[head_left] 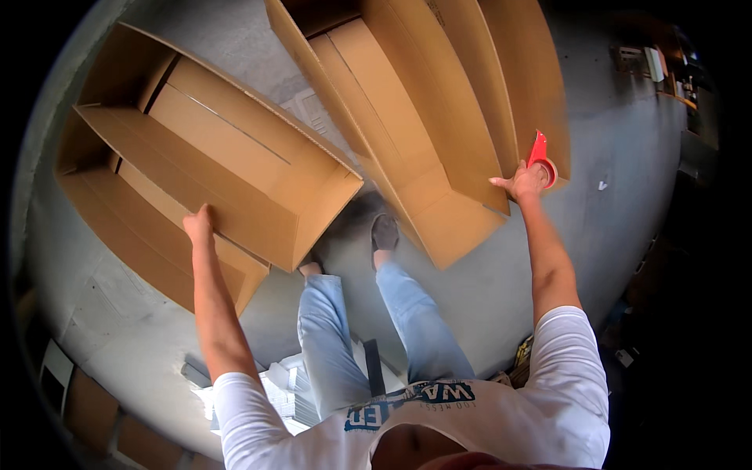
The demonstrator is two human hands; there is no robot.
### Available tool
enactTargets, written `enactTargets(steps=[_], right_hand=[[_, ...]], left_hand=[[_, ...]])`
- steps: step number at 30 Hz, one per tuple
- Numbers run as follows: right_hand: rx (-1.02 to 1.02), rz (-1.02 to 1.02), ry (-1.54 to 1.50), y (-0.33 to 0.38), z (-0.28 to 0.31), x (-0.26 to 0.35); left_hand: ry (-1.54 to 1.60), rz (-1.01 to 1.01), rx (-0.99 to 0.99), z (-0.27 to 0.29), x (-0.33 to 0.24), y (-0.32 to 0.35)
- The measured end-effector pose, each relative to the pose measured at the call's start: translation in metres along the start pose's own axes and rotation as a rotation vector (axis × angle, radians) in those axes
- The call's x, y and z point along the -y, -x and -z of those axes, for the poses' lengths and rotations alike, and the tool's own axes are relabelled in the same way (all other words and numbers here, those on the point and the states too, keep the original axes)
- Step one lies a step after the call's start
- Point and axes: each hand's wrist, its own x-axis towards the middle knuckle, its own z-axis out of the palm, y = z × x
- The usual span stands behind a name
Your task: The person repeatedly assembles flat cardboard sheets into boxes and seals them with packing tape. They use a handheld tape dispenser to apply tape along the seams of the boxes, then stack the finished boxes on a nearby table.
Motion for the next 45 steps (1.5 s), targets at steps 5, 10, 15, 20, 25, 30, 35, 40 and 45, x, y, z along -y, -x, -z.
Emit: enactTargets(steps=[5,10,15,20,25,30,35,40,45], right_hand=[[0.198,0.053,-0.234,-0.051,0.004,0.008],[-0.074,0.281,-0.334,-0.069,-0.045,-0.017],[-0.577,0.58,-0.593,-0.03,0.022,0.032],[-0.665,0.621,-0.781,-0.01,0.124,0.022],[-0.736,0.594,-0.869,-0.01,0.173,0.026],[-0.694,0.516,-0.982,-0.038,0.258,0.113],[-0.791,0.877,-0.774,0.042,0.211,0.058],[0.346,0.288,-0.83,0.242,-0.036,-0.119],[0.693,-0.298,-0.801,0.559,-0.209,-0.305]], left_hand=[[-0.148,-0.232,0.051,0.033,0.021,0.048],[-0.272,-0.308,0.229,-0.031,-0.02,0.12],[0.167,-0.337,0.147,-0.037,-0.049,0.12],[0.188,-0.366,0.234,0.016,-0.126,0.104],[-0.009,-0.469,0.119,0.059,-0.151,0.072],[-0.306,-0.735,-0.247,0.08,-0.266,-0.017],[-0.11,-0.878,0.144,0.021,-0.249,0.114],[-0.617,-0.541,0.861,0.028,-0.088,0.284],[-0.95,-0.369,1.157,0.092,-0.031,0.444]])
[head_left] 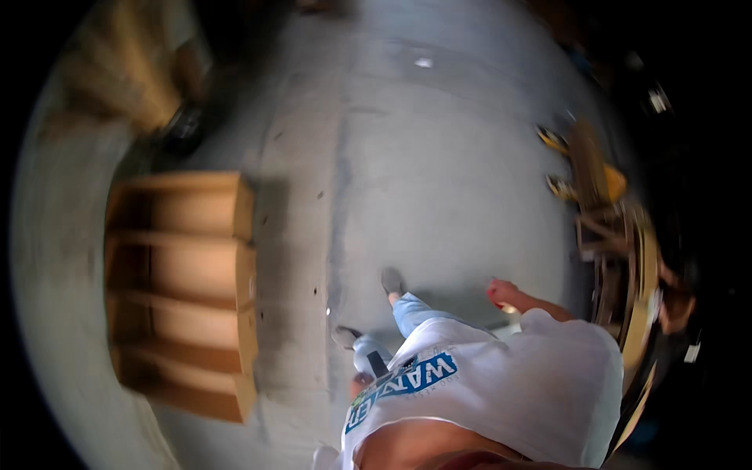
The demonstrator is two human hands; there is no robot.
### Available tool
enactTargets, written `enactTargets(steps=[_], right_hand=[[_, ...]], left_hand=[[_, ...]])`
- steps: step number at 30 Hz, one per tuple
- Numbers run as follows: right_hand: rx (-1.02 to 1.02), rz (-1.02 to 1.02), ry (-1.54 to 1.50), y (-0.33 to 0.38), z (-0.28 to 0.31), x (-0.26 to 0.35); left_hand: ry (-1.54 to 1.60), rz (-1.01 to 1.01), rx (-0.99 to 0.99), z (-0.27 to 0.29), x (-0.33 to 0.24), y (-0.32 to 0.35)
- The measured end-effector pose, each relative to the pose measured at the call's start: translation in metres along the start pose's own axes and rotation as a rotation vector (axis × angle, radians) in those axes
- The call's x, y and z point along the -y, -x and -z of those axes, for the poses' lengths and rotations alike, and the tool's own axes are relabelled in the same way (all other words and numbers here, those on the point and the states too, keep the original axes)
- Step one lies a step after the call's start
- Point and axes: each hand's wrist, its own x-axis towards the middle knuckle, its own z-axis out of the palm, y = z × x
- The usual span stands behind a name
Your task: The person repeatedly assembles flat cardboard sheets into boxes and seals them with packing tape. They use a handheld tape dispenser to apply tape along the seams of the boxes, then stack the finished boxes on a nearby table.
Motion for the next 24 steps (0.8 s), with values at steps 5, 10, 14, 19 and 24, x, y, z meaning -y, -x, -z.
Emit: enactTargets(steps=[5,10,14,19,24], right_hand=[[0.533,0.021,0.13,0.062,-0.115,-0.202],[0.265,-0.304,-0.736,0.114,-0.175,-0.211],[0.132,-0.51,-1.102,0.162,-0.213,-0.264],[-0.53,-0.801,-2.215,0.193,-0.274,-0.34],[-1.136,-0.911,-2.469,0.212,-0.252,-0.408]], left_hand=[[-0.218,-0.299,0.112,-0.03,-0.146,-0.026],[-0.409,-0.56,0.064,-0.134,-0.369,-0.059],[-0.633,-0.72,0.169,-0.284,-0.494,-0.035],[-1.06,-0.837,0.329,-0.46,-0.569,-0.024],[-1.822,-2.118,0.749,-0.641,-0.628,-0.065]])
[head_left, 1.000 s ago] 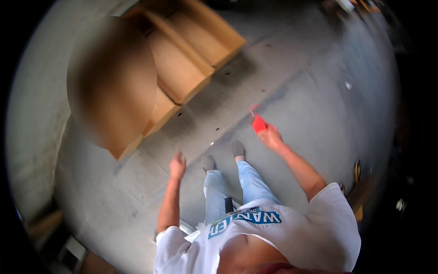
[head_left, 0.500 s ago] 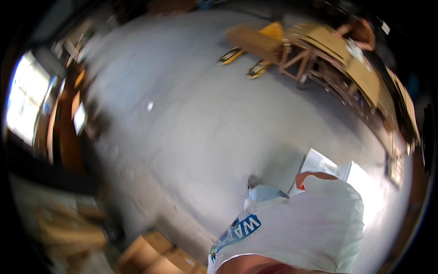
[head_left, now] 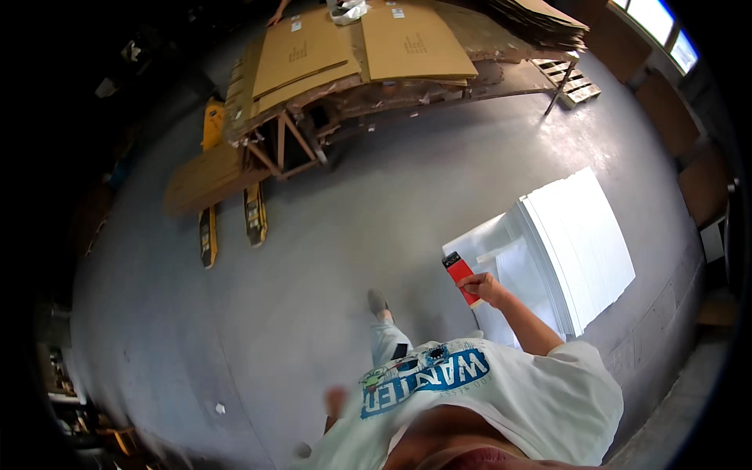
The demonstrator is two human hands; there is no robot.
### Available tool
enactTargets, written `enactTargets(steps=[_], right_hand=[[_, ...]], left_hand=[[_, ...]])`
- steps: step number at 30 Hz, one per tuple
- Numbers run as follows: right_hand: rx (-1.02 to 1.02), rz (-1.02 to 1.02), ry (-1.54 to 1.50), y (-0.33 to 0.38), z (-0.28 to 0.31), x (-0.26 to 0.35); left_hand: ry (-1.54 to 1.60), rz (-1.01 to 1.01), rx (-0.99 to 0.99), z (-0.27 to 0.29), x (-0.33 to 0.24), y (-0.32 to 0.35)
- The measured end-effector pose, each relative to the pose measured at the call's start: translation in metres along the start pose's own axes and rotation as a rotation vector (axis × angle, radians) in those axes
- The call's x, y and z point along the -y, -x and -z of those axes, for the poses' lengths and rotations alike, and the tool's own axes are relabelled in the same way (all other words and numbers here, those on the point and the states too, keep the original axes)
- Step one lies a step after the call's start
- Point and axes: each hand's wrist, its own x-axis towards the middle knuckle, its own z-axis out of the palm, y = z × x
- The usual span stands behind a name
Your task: The person repeatedly assembles flat cardboard sheets into boxes and seals them with packing tape. They use a handheld tape dispenser to apply tape along the seams of the boxes, then stack the finished boxes on a nearby table.
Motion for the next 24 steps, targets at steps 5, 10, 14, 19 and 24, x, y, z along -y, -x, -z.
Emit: enactTargets(steps=[5,10,14,19,24], right_hand=[[-0.255,-0.069,-0.105,-0.098,0.041,0.014],[-0.596,-0.093,-0.144,-0.16,0.127,0.126],[-0.75,0.075,0.036,-0.234,0.189,0.195],[-1.015,0.061,0.309,-0.354,0.311,0.254],[-0.967,-0.082,0.728,-0.507,0.418,0.369]], left_hand=[[0.686,0.663,0.192,0.038,-0.006,-0.27],[1.012,0.548,0.129,0.13,-0.071,-0.514],[0.947,0.252,0.065,0.184,-0.101,-0.698],[0.773,0.002,-0.106,0.285,-0.229,-0.868],[0.566,-0.001,-0.269,0.286,-0.316,-1.003]])
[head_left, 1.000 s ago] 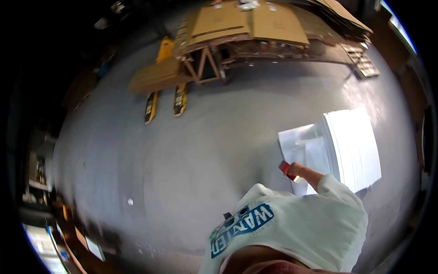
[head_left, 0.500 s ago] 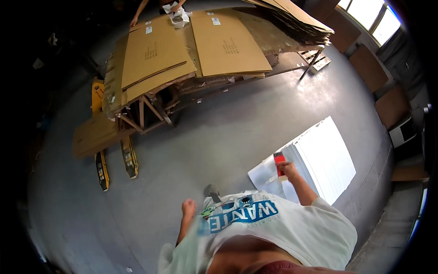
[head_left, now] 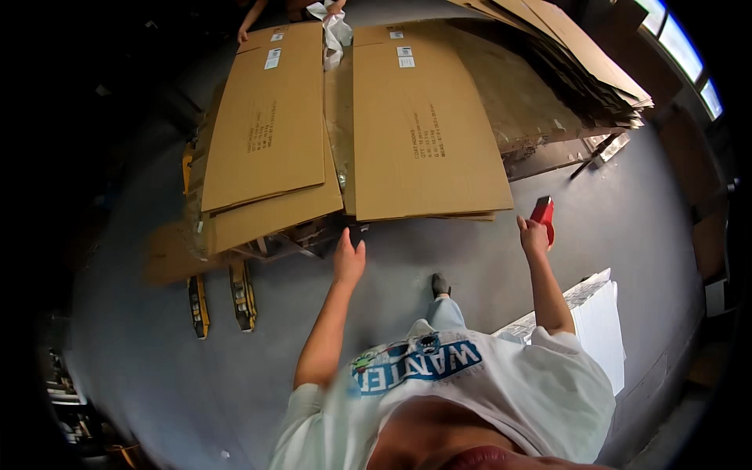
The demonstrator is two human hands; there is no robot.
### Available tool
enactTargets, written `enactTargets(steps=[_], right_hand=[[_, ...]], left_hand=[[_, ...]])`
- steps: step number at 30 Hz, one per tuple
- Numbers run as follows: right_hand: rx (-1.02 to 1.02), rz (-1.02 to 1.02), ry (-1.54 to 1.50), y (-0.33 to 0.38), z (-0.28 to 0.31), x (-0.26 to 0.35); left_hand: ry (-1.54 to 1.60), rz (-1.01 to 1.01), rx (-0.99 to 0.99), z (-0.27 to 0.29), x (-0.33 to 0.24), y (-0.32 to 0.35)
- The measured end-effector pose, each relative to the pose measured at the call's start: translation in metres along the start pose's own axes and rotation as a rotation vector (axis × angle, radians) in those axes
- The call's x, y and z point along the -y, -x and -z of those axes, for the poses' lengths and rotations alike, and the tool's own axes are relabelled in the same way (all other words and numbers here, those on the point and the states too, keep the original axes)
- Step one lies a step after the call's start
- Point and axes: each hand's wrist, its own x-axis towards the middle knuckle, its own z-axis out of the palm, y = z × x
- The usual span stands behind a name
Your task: The person repeatedly assembles flat cardboard sheets into boxes and seals them with packing tape. They use a handheld tape dispenser to apply tape along the seams of the boxes, then stack the finished boxes on a nearby table.
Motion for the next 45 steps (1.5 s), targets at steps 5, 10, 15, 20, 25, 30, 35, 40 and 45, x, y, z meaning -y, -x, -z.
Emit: enactTargets(steps=[5,10,15,20,25,30,35,40,45], right_hand=[[0.204,-0.018,0.209,-0.084,-0.02,0.05],[0.312,0.001,0.167,-0.096,-0.012,0.057],[0.361,0.012,-0.265,-0.103,0.032,0.036],[0.391,0.036,-1.114,-0.079,0.147,0.027],[0.307,0.064,-0.865,-0.079,0.152,0.008],[0.253,0.094,-0.651,-0.073,0.032,-0.069],[0.38,0.087,-0.176,-0.064,0.003,-0.028],[-0.108,0.343,-0.387,-0.106,-0.004,0.04],[0.083,0.54,-0.681,-0.123,-0.026,0.194]], left_hand=[[-0.273,0.255,0.135,-0.052,-0.038,-0.086],[-0.43,0.327,0.107,-0.082,-0.042,-0.092],[-0.471,0.272,0.052,-0.082,-0.056,-0.07],[-0.135,0.286,0.071,-0.056,-0.103,-0.064],[-0.082,0.662,-0.901,0.032,0.01,-0.185],[0.889,0.935,-0.682,0.043,0.037,-0.253],[0.869,0.93,-0.649,0.067,0.07,-0.26],[1.431,0.754,-0.858,0.12,0.101,-0.254],[1.298,0.63,-0.551,0.094,-0.016,-0.301]])
